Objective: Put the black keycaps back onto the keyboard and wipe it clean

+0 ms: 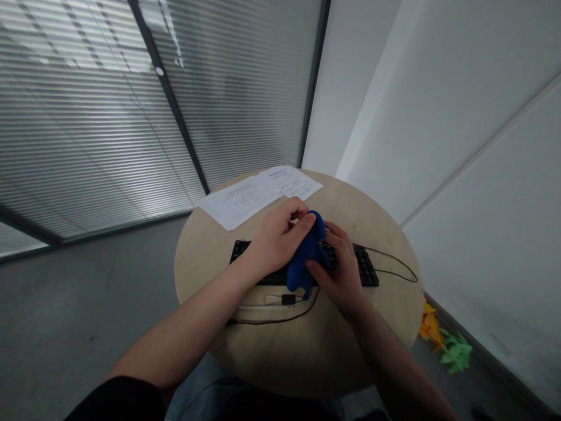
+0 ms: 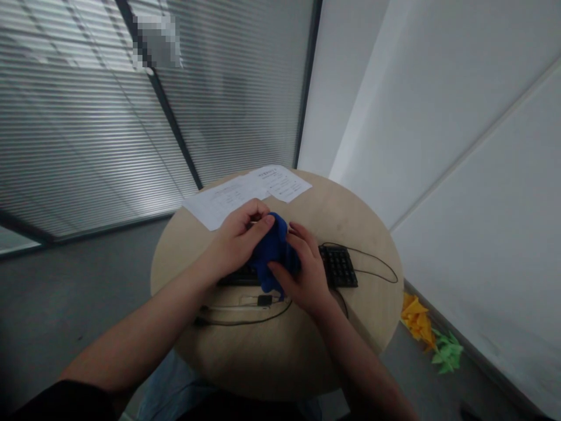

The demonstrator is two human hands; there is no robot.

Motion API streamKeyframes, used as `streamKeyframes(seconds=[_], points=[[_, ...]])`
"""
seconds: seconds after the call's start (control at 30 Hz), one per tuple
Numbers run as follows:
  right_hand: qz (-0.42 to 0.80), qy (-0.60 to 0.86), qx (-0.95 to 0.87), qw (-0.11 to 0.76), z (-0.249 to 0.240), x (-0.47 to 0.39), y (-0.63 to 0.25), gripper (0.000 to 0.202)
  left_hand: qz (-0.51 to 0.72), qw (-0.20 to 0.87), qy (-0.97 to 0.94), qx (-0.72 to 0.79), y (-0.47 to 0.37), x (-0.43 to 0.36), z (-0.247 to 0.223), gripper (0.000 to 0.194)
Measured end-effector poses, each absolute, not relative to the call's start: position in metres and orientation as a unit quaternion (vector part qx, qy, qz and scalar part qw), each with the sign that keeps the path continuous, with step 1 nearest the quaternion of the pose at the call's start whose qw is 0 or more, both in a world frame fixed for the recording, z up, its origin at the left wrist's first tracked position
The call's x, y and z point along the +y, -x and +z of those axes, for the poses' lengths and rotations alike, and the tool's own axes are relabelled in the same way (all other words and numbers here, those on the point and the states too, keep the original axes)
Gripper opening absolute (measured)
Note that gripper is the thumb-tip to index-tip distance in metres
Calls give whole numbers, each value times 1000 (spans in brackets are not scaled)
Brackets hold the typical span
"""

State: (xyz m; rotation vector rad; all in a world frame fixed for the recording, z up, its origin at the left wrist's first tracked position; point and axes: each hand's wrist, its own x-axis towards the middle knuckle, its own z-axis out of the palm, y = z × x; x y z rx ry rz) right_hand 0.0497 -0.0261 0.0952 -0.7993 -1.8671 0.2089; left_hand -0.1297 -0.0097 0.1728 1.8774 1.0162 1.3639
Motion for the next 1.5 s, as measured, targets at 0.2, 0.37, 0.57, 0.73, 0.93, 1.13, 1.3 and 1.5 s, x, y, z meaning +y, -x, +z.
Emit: streamKeyframes(seconds=[0.2,0.37,0.57,0.73,0.93,1.13,1.3,1.5], points=[[122,349,-743,558,85,-27,-39,32,456,273,-734,422,128,-8,172,28],[174,362,-739,541,83,-26,-31,6,414,231,-766,433,130,-10,162,27],[250,302,-738,549,94,-26,-42,25,408,267,-753,442,142,-3,152,31],[424,289,-634,579,96,-16,-43,38,407,236,-771,430,165,-1,136,31],[524,399,-500,563,80,15,-29,45,421,119,-674,596,247,-4,78,28],[455,375,-664,460,82,51,25,27,412,123,-619,657,300,-10,18,34],[296,323,-834,336,68,72,89,15,368,144,-666,633,306,-10,-3,51],[170,311,-918,176,28,81,119,21,313,121,-706,624,303,-9,-10,57]])
